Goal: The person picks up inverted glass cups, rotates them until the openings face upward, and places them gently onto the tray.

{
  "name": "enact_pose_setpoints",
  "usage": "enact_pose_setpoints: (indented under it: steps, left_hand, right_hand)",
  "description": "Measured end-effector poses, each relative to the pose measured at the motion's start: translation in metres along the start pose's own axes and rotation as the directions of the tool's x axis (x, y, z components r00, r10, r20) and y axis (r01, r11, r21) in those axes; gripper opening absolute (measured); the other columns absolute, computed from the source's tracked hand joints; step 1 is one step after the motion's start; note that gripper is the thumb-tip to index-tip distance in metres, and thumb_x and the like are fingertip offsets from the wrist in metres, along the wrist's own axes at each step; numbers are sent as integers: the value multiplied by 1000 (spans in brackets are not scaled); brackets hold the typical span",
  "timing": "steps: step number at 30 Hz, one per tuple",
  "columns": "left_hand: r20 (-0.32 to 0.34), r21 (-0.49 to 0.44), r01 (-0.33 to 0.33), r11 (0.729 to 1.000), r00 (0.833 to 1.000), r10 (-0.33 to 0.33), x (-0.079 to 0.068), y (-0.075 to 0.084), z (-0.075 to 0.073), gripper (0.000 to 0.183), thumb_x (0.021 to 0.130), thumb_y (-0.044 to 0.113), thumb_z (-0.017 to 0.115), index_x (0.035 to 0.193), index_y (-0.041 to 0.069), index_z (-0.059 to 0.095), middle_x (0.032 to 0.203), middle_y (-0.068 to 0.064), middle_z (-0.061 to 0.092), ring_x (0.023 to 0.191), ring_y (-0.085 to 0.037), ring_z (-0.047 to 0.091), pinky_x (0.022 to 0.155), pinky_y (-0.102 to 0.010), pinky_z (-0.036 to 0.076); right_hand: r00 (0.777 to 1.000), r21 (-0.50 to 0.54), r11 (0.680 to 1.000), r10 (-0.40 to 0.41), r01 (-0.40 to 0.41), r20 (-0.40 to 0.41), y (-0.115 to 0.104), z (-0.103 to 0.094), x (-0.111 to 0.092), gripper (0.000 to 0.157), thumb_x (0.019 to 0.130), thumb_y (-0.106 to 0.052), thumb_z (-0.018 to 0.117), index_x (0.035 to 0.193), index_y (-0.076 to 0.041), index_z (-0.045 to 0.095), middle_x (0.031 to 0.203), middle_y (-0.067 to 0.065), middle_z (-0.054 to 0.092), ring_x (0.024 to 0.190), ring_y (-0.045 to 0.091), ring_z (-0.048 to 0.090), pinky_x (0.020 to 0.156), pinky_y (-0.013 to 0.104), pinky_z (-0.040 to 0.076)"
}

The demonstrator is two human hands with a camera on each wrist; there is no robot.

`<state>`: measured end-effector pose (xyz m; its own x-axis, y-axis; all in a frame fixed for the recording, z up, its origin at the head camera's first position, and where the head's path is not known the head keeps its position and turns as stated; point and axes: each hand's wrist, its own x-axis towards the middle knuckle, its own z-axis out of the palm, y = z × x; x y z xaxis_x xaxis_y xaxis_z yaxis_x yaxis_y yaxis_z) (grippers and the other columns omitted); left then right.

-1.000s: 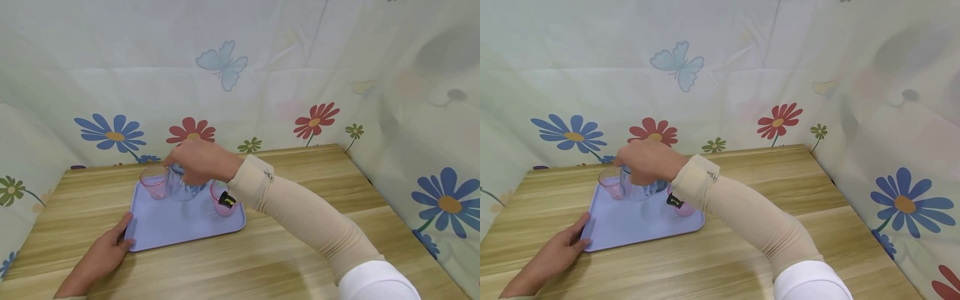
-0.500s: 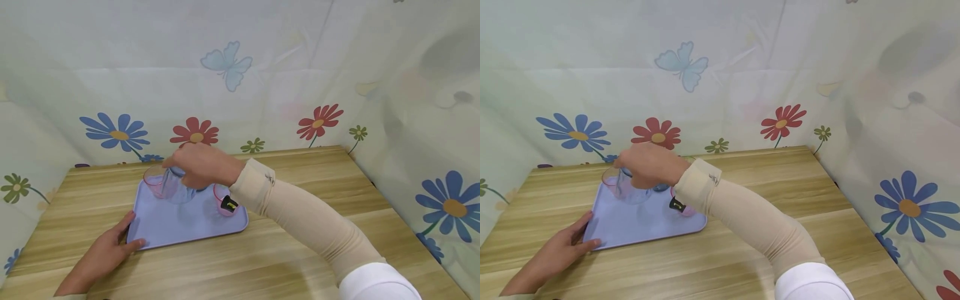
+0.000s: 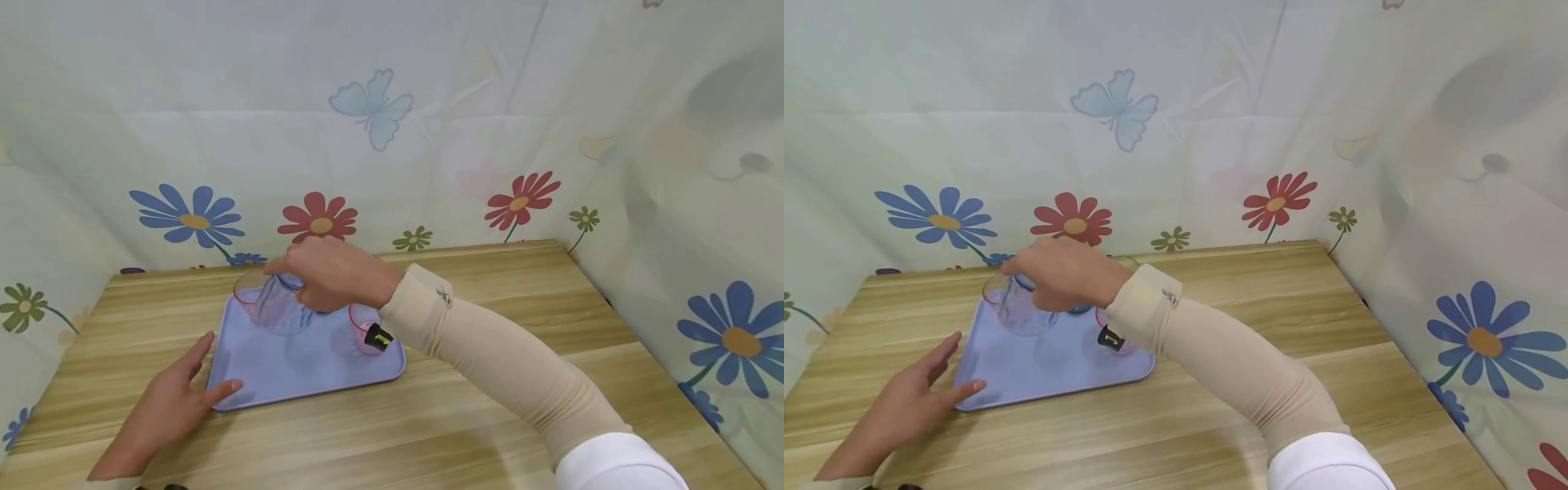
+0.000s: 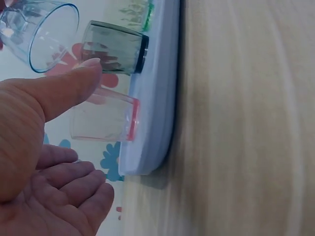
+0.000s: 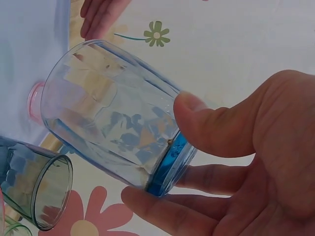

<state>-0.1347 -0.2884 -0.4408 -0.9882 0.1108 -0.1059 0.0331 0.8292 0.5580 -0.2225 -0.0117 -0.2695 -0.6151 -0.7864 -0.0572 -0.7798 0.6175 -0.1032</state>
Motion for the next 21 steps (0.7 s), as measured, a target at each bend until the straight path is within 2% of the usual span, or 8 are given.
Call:
enact_pose_setpoints:
  steps: [7, 13, 17, 21]
  left_hand:
    - [-7, -1, 22, 1000, 1000, -22, 2, 10, -8, 116, 90, 62, 73, 167, 5, 9, 162, -39, 28, 139, -65, 41, 105, -74, 44]
    - [-23, -20, -20, 1000, 1000, 19, 4, 19, -11, 117, 88, 60, 76, 169, 11, 7, 164, -37, 27, 139, -64, 41, 105, -74, 45]
    - [-37, -30, -49, 998, 998, 48, 6, 27, -14, 117, 88, 58, 78, 169, 15, 6, 167, -33, 26, 140, -63, 41, 106, -73, 45]
    - [-63, -41, -88, 995, 994, 85, 9, 36, -16, 117, 87, 56, 80, 169, 18, 6, 169, -29, 26, 143, -61, 41, 107, -74, 43]
  right_hand:
    - [1000, 24, 1000, 0, 0, -16, 0, 2, -1, 53, 98, -14, 66, 149, -25, 59, 130, -3, 71, 97, 10, 63, 65, 19, 53]
    - [999, 44, 999, -5, 7, -44, 0, 4, -3, 53, 97, -14, 67, 149, -24, 59, 125, -3, 72, 92, 10, 62, 64, 18, 53]
    - [999, 72, 997, 11, -8, -38, -1, 6, -4, 55, 98, -17, 69, 151, -25, 57, 134, -4, 70, 102, 10, 64, 73, 18, 56]
    - [999, 99, 995, 17, -14, -28, -1, 7, -5, 57, 98, -18, 70, 153, -26, 55, 146, -5, 64, 123, 11, 64, 91, 22, 59]
